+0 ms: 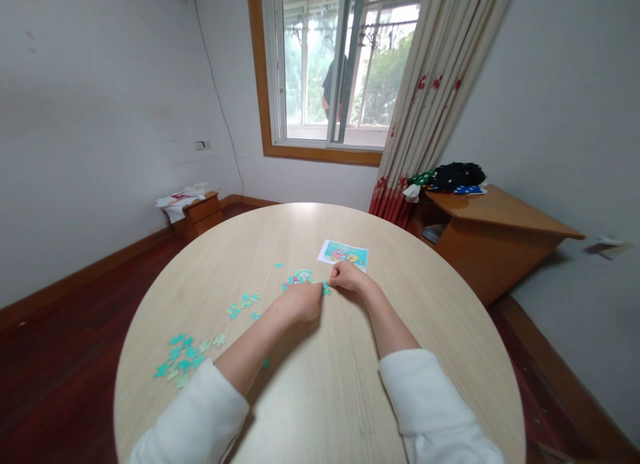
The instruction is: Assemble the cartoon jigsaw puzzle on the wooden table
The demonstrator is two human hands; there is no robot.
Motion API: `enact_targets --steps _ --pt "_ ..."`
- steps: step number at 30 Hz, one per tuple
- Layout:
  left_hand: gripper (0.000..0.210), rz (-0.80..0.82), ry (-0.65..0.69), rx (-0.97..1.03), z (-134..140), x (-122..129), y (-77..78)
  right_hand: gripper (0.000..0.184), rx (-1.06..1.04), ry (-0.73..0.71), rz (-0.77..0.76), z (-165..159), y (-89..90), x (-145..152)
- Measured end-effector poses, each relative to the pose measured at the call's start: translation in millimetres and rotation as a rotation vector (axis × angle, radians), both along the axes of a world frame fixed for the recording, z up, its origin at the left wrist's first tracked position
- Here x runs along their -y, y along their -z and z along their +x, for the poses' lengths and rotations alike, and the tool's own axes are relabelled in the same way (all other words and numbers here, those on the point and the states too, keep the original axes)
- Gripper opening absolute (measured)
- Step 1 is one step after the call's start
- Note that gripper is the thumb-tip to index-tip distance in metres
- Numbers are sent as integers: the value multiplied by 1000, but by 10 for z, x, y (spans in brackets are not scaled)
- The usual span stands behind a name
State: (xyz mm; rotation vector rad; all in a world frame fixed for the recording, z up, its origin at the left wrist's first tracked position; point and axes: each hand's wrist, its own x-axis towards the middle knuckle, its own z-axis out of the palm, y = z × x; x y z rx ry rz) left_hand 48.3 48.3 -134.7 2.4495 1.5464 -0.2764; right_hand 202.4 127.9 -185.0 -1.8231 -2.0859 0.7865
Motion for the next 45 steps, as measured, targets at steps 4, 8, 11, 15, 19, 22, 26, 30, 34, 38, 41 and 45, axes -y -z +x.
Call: enact_targets --steps 4,8,11,15,19,22,26,30,34,38,41,45 --pt "50 96 -16 138 -292 -104 41 10 -27 5 20 5 24 16" --pt "47 233 -146 241 -778 -82 36 10 -55 -8 36 22 28 42" --pt "41 298 -233 282 -1209 48 29 12 -63 -20 47 32 35 53" --pt "35 356 -382 327 -1746 342 63 20 -50 8 78 19 40 75" --pt "40 443 -573 416 -2143 716 235 30 -23 135 211 -17 52 107" --pt "57 535 -622 431 -2254 1007 488 33 -31 225 331 -33 91 110" --pt "76 499 -607 201 -2107 1307 794 36 -62 266 404 -28 155 90" --pt "83 383 -524 34 -1821 1368 820 37 -79 266 420 -18 184 79" --pt "85 297 -484 0 -1525 1271 691 36 -46 264 412 -15 171 85" --pt "88 257 -404 14 -1213 1174 603 34 -27 258 399 -13 148 95" --pt "86 239 -403 -10 -1060 1090 569 35 -27 260 390 -10 133 94" --pt "82 273 -437 -36 -1040 957 556 35 -22 260 380 -5 127 79"
